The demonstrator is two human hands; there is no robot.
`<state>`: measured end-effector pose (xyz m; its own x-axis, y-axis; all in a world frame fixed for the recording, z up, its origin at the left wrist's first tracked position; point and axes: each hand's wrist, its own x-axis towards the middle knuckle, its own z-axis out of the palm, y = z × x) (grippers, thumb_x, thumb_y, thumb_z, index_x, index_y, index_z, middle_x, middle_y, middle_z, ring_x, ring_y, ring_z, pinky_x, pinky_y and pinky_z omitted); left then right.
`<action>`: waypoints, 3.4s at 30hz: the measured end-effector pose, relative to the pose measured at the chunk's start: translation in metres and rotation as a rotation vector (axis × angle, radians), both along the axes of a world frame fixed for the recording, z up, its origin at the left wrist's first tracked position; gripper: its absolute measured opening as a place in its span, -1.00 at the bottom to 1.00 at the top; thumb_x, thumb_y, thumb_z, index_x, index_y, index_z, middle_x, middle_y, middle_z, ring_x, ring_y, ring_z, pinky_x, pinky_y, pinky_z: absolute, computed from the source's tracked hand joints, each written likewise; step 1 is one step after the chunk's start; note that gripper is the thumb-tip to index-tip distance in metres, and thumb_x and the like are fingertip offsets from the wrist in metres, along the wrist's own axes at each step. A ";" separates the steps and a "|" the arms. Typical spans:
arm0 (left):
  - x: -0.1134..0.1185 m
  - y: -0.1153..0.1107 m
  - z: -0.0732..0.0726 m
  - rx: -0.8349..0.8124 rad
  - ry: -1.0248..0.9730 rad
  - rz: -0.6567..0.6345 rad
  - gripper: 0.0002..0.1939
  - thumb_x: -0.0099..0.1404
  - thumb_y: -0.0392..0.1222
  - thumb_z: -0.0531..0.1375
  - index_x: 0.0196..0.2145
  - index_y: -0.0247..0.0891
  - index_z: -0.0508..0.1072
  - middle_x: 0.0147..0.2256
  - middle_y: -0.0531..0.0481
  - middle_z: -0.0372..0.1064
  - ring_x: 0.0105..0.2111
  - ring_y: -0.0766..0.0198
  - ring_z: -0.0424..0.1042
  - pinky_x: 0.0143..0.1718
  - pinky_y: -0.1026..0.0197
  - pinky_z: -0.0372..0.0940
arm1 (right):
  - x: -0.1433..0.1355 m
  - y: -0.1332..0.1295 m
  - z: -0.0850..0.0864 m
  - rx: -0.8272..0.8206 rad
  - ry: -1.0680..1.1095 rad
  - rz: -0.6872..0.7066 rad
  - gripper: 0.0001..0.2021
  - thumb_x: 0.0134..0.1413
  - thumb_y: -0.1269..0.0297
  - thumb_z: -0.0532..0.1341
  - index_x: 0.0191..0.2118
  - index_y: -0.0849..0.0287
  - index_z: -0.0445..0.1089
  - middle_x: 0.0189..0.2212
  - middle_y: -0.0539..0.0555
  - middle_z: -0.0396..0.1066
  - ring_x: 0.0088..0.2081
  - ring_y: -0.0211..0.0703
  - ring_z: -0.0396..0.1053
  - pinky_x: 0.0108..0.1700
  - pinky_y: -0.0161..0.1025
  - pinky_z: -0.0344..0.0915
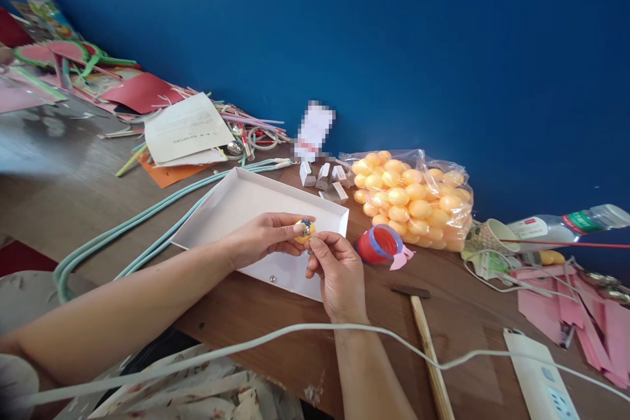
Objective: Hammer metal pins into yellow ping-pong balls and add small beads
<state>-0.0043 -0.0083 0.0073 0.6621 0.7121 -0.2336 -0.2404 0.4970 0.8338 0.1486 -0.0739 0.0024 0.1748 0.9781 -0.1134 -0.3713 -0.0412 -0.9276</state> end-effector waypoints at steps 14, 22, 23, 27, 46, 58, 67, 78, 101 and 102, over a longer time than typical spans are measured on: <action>0.000 0.000 0.003 0.010 0.042 0.009 -0.40 0.05 0.01 0.35 0.01 -0.34 0.43 -0.34 -0.10 0.48 -0.37 0.33 0.44 -0.20 0.18 0.31 | 0.001 0.000 -0.001 -0.008 0.012 0.006 -0.88 -0.04 0.29 0.37 -0.37 0.16 0.45 -0.48 -0.05 0.44 -0.62 -0.48 0.22 -0.61 -0.48 0.23; 0.000 0.000 0.001 0.016 0.035 0.001 -0.44 0.06 0.00 0.34 -0.02 -0.33 0.44 -0.32 -0.10 0.47 -0.38 0.35 0.43 -0.21 0.19 0.32 | 0.003 0.000 0.000 -0.011 0.019 0.018 -0.88 -0.03 0.29 0.36 -0.37 0.17 0.44 -0.48 -0.05 0.43 -0.61 -0.48 0.21 -0.61 -0.48 0.24; 0.000 0.000 0.001 0.016 0.031 -0.001 -0.45 0.07 -0.01 0.34 -0.02 -0.33 0.44 -0.32 -0.09 0.47 -0.38 0.35 0.43 -0.22 0.19 0.32 | 0.003 0.000 0.000 -0.011 0.016 0.021 -0.88 -0.03 0.30 0.36 -0.36 0.17 0.44 -0.48 -0.05 0.43 -0.61 -0.48 0.20 -0.60 -0.48 0.24; 0.000 0.000 0.001 0.013 0.018 -0.009 -0.49 0.09 -0.02 0.33 -0.05 -0.34 0.46 -0.34 -0.08 0.47 -0.39 0.36 0.43 -0.23 0.20 0.33 | 0.004 0.000 -0.002 -0.010 0.014 0.032 -0.88 -0.03 0.30 0.36 -0.35 0.17 0.43 -0.48 -0.04 0.44 -0.61 -0.47 0.20 -0.60 -0.47 0.24; 0.000 0.000 0.004 0.031 0.031 -0.033 -0.53 0.09 0.01 0.32 -0.11 -0.34 0.48 -0.37 -0.08 0.46 -0.39 0.35 0.41 -0.24 0.21 0.31 | 0.006 0.000 -0.002 -0.015 0.000 0.058 -0.88 -0.02 0.30 0.35 -0.35 0.17 0.43 -0.49 -0.04 0.43 -0.61 -0.46 0.19 -0.59 -0.46 0.24; -0.001 0.000 0.002 0.055 0.047 -0.046 -0.54 0.11 0.01 0.30 -0.11 -0.35 0.48 -0.36 -0.08 0.46 -0.39 0.36 0.40 -0.23 0.21 0.31 | 0.005 -0.001 0.000 -0.021 -0.016 0.067 -0.88 -0.02 0.29 0.35 -0.35 0.17 0.43 -0.49 -0.04 0.43 -0.61 -0.45 0.19 -0.59 -0.46 0.24; -0.001 0.000 0.005 0.054 0.062 -0.043 -0.54 0.10 0.02 0.31 -0.12 -0.34 0.49 -0.37 -0.08 0.47 -0.40 0.36 0.41 -0.22 0.20 0.30 | 0.004 0.000 0.002 -0.017 -0.026 0.073 -0.87 -0.04 0.27 0.36 -0.37 0.17 0.44 -0.50 -0.04 0.42 -0.62 -0.46 0.19 -0.60 -0.46 0.23; -0.001 0.000 0.003 0.069 0.050 -0.052 -0.54 0.11 0.03 0.30 -0.11 -0.33 0.50 -0.36 -0.09 0.47 -0.41 0.35 0.41 -0.24 0.20 0.30 | 0.004 -0.001 0.000 -0.016 -0.024 0.065 -0.87 -0.04 0.28 0.36 -0.36 0.16 0.44 -0.51 -0.04 0.42 -0.63 -0.44 0.19 -0.60 -0.44 0.23; -0.001 0.000 0.003 0.053 0.047 -0.044 -0.56 0.09 0.04 0.31 -0.15 -0.30 0.52 -0.39 -0.06 0.48 -0.44 0.36 0.41 -0.25 0.21 0.31 | 0.003 -0.001 0.002 -0.014 -0.021 0.033 -0.85 -0.07 0.27 0.38 -0.37 0.16 0.44 -0.53 -0.05 0.43 -0.64 -0.44 0.21 -0.60 -0.44 0.23; -0.001 0.000 0.002 0.054 0.045 -0.044 -0.56 0.09 0.04 0.31 -0.14 -0.29 0.52 -0.39 -0.06 0.48 -0.44 0.36 0.41 -0.25 0.21 0.31 | 0.003 -0.001 0.001 -0.012 -0.025 0.033 -0.86 -0.06 0.27 0.37 -0.37 0.16 0.44 -0.53 -0.05 0.42 -0.64 -0.44 0.21 -0.60 -0.44 0.23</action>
